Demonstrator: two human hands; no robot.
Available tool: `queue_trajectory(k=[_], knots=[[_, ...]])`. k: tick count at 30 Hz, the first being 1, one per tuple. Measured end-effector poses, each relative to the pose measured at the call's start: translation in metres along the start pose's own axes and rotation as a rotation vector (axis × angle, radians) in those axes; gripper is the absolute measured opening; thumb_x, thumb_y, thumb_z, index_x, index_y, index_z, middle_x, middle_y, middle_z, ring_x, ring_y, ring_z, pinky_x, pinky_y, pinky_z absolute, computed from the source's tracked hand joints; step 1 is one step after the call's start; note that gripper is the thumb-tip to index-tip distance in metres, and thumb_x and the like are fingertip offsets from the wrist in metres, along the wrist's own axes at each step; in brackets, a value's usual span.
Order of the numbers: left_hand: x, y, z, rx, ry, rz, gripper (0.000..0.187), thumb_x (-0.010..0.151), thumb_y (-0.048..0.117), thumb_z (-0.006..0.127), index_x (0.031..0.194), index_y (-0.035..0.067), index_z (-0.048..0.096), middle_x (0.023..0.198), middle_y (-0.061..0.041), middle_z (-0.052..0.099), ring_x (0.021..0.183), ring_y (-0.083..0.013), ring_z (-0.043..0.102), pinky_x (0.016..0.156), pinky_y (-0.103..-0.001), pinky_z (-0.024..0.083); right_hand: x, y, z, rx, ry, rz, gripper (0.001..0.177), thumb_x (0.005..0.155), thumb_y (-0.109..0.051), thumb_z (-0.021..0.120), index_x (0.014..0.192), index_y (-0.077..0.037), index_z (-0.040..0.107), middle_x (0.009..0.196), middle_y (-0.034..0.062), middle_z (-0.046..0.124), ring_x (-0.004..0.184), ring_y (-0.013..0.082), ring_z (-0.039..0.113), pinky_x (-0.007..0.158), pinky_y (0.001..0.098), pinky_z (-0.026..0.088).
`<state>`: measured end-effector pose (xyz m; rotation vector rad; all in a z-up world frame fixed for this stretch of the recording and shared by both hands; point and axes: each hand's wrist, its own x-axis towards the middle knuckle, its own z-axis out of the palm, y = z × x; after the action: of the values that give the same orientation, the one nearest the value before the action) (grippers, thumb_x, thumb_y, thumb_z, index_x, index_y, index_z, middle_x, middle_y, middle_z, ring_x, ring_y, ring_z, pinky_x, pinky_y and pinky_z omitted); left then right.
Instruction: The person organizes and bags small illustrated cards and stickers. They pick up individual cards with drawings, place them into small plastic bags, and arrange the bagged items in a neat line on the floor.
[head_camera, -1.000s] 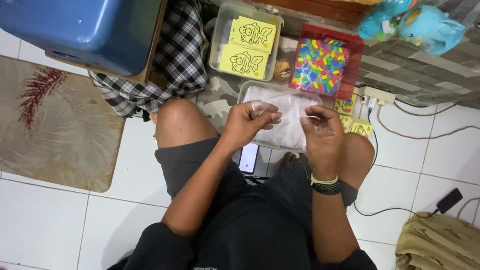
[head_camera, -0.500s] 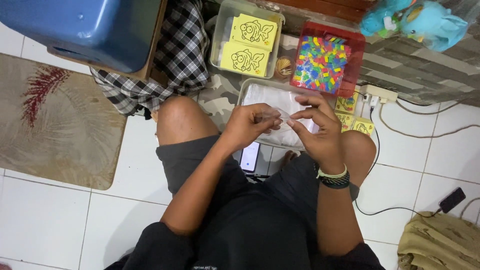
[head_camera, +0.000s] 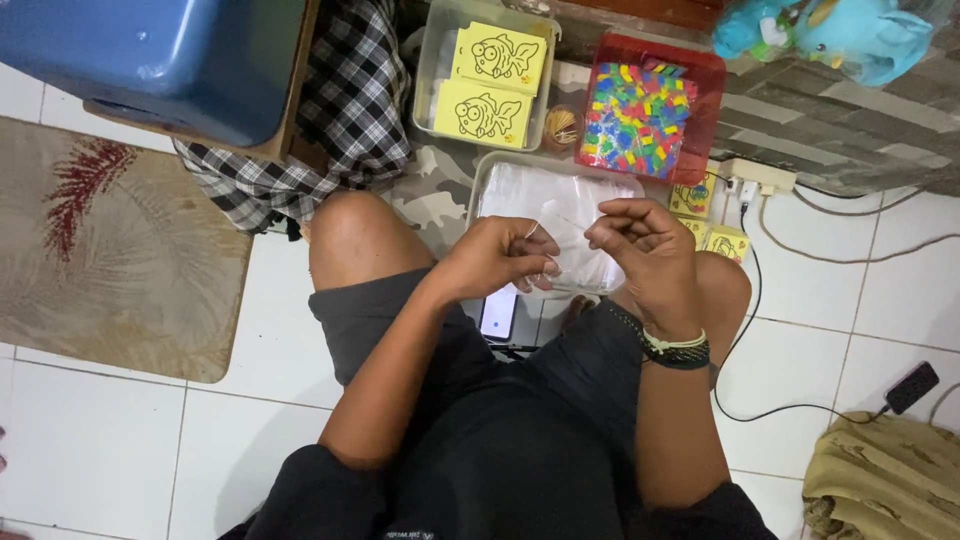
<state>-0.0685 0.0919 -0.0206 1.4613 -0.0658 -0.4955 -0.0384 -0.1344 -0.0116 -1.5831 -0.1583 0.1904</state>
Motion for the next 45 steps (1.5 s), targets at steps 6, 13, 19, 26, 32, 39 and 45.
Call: queue_trajectory(k=[6, 13, 19, 26, 32, 39, 45], knots=[[0.003, -0.003, -0.005, -0.011, 0.000, 0.005, 0.025, 0.087, 0.000, 0.076, 0.109, -0.008, 0.069, 0.091, -0.030, 0.074, 0.072, -0.0231, 0.075, 0.057, -0.031, 0.065, -0.008, -0.017, 0.004, -0.123, -0.135, -0.008, 0.038, 0.081, 0.000, 0.085, 0.115, 0.002, 0.069, 0.090, 0.0152, 0.076, 0.094, 0.0158, 0.070, 0.095, 0.0322, 0.052], [0.003, -0.003, -0.008, -0.044, -0.096, 0.000, 0.024, 0.088, 0.002, 0.076, 0.109, -0.007, 0.069, 0.096, -0.029, 0.075, 0.074, -0.0234, 0.076, 0.060, -0.032, 0.065, -0.002, -0.014, -0.010, -0.280, -0.368, -0.131, 0.016, 0.082, -0.012, 0.087, 0.091, -0.004, 0.077, 0.117, 0.0183, 0.070, 0.112, 0.0318, 0.065, 0.102, 0.0452, 0.044], [0.003, -0.018, -0.013, -0.217, -0.252, 0.009, 0.024, 0.089, 0.003, 0.075, 0.112, -0.002, 0.069, 0.095, -0.020, 0.078, 0.072, -0.0194, 0.074, 0.056, -0.029, 0.065, -0.002, -0.028, -0.009, -0.176, -0.717, -0.220, 0.042, 0.074, -0.028, 0.090, 0.111, -0.014, 0.077, 0.166, 0.0219, 0.030, 0.155, 0.0407, 0.020, 0.120, 0.0469, 0.017], [0.017, -0.037, -0.007, -0.234, -0.209, 0.113, 0.056, 0.088, -0.001, 0.075, 0.140, 0.000, 0.052, 0.117, -0.024, 0.067, 0.106, -0.0306, 0.063, 0.081, -0.039, 0.059, 0.003, -0.036, 0.002, -0.364, -0.500, -0.451, 0.008, 0.086, -0.018, 0.081, 0.090, -0.012, 0.077, 0.161, 0.0220, 0.037, 0.156, 0.0372, 0.021, 0.125, 0.0520, 0.010], [0.013, -0.022, -0.009, -0.057, -0.100, 0.159, 0.052, 0.099, 0.022, 0.069, 0.146, 0.007, 0.055, 0.134, -0.023, 0.066, 0.129, -0.0347, 0.060, 0.104, -0.049, 0.051, 0.013, -0.038, 0.004, -0.655, -0.319, -0.470, 0.019, 0.090, -0.021, 0.083, 0.080, -0.010, 0.070, 0.152, 0.0183, 0.050, 0.149, 0.0477, 0.031, 0.121, 0.0611, 0.020], [0.010, -0.013, 0.002, 0.030, -0.021, 0.049, 0.023, 0.093, 0.011, 0.075, 0.115, 0.004, 0.073, 0.093, -0.020, 0.078, 0.091, -0.0242, 0.078, 0.078, -0.033, 0.064, 0.020, -0.026, 0.009, -0.643, -0.332, -0.388, 0.019, 0.084, -0.028, 0.090, 0.087, -0.017, 0.075, 0.144, 0.0120, 0.057, 0.146, 0.0466, 0.038, 0.118, 0.0633, 0.027], [0.003, -0.014, -0.021, 0.064, 0.065, -0.041, 0.017, 0.091, 0.004, 0.072, 0.108, 0.002, 0.074, 0.096, -0.025, 0.077, 0.088, -0.0275, 0.077, 0.071, -0.035, 0.065, 0.038, -0.013, -0.010, -0.558, -0.323, -0.250, 0.011, 0.087, -0.012, 0.084, 0.086, -0.006, 0.074, 0.129, 0.0180, 0.069, 0.127, 0.0428, 0.061, 0.111, 0.0571, 0.040]])
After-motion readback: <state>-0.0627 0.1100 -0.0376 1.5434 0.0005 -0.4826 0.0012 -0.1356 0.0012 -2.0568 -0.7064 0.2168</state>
